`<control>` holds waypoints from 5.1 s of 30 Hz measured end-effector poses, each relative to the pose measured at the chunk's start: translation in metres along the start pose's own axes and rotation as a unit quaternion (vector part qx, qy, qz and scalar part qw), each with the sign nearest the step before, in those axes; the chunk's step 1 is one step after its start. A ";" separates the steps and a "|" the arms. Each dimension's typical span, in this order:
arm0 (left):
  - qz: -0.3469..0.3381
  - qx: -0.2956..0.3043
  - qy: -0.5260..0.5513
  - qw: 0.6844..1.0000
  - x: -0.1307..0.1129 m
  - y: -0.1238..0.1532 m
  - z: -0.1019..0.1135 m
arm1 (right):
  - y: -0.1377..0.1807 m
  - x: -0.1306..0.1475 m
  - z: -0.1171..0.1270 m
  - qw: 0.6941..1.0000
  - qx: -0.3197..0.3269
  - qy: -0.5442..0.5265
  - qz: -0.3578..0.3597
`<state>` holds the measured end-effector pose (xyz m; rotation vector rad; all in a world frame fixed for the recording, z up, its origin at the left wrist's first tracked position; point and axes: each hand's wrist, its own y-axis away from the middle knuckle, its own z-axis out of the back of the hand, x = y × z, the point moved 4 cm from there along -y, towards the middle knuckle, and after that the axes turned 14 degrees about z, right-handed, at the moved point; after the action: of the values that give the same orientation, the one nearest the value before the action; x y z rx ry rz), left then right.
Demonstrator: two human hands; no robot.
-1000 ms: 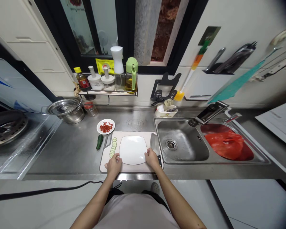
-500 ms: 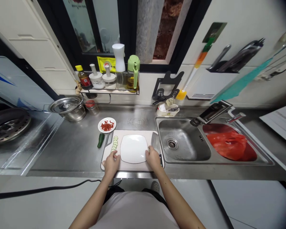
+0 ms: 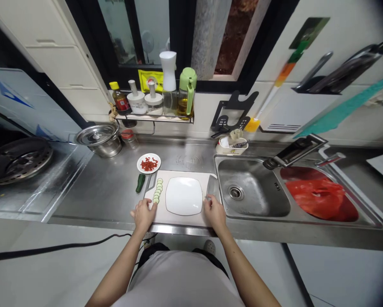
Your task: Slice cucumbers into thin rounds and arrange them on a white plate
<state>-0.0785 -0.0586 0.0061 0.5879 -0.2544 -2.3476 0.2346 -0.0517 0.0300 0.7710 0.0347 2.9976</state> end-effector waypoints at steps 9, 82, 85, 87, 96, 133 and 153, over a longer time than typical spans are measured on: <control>0.000 -0.010 0.028 1.000 -0.001 -0.003 -0.006 | 0.006 0.007 -0.001 1.000 0.004 0.002 0.012; -0.228 0.320 0.328 0.859 -0.118 0.038 0.032 | -0.038 0.107 0.031 0.884 0.031 -0.202 0.421; -0.245 0.313 0.314 0.862 -0.120 0.039 0.034 | -0.041 0.105 0.028 0.880 0.035 -0.227 0.417; -0.253 0.308 0.308 0.864 -0.121 0.039 0.034 | -0.043 0.103 0.026 0.877 0.039 -0.242 0.413; -0.278 0.293 0.291 0.867 -0.123 0.038 0.034 | -0.049 0.098 0.018 0.876 0.071 -0.305 0.367; -0.225 0.093 -0.091 0.965 -0.167 -0.025 -0.048 | -0.107 0.063 -0.053 0.988 0.139 0.024 0.064; -0.247 0.058 -0.079 0.964 -0.166 -0.028 -0.050 | -0.107 0.067 -0.050 0.985 0.159 0.056 0.042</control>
<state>0.0384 0.0724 0.0096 0.5688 -0.3531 -2.8855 0.1556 0.0577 0.0150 0.6376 0.5099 3.1550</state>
